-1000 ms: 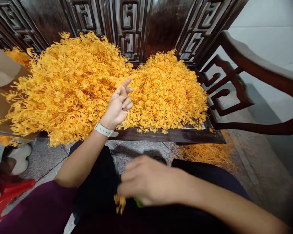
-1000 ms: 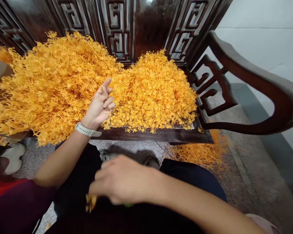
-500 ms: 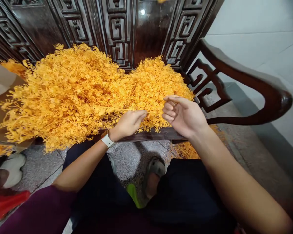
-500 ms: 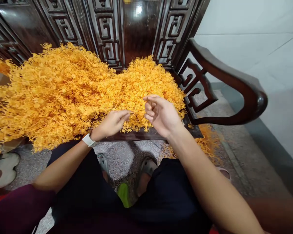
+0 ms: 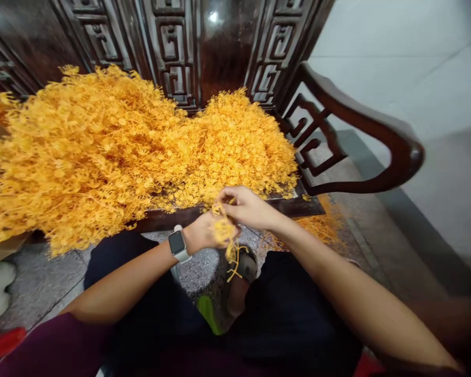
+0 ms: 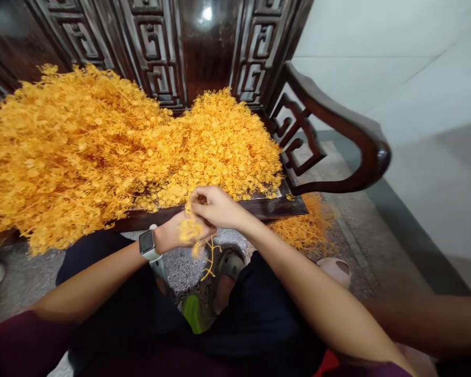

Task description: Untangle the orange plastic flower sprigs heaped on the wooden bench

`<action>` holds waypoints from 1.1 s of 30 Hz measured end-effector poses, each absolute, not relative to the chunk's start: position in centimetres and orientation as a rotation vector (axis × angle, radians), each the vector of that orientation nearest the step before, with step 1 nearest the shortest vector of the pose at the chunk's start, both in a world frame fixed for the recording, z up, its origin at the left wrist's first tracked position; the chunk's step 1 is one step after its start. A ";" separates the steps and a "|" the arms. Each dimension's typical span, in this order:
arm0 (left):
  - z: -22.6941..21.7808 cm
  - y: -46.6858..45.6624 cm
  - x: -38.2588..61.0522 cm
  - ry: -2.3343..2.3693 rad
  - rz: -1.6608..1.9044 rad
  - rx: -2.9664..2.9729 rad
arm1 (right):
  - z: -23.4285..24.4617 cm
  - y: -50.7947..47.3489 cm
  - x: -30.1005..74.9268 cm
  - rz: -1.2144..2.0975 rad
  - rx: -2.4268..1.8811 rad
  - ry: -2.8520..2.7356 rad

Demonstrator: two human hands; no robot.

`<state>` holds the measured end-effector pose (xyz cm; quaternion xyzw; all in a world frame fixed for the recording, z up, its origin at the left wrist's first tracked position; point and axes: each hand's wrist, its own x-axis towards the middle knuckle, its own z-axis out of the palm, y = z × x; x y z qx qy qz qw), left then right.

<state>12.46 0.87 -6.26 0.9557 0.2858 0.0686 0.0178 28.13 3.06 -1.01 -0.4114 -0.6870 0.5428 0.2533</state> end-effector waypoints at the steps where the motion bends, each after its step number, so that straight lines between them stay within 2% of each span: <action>1: -6.2 0.7 12.6 0.812 0.233 2.982 | -1.1 3.2 28.0 1.526 -1.108 -1.734; 4: -5.5 0.8 12.7 0.577 0.246 2.991 | -0.9 4.1 28.1 1.600 -1.091 -1.353; 8: -4.2 1.6 12.4 0.582 0.302 2.859 | -0.2 5.3 28.9 1.556 -1.038 -0.991; 15: -2.6 1.5 11.5 0.575 0.628 2.631 | 1.1 7.1 30.2 1.579 -0.923 -0.506; 21: -1.7 -0.2 11.8 0.626 0.674 2.293 | 3.3 7.5 31.3 1.628 -0.806 -0.353; 33: 0.4 -1.7 11.7 0.677 0.704 2.027 | 5.7 7.4 33.2 1.572 -0.798 -0.247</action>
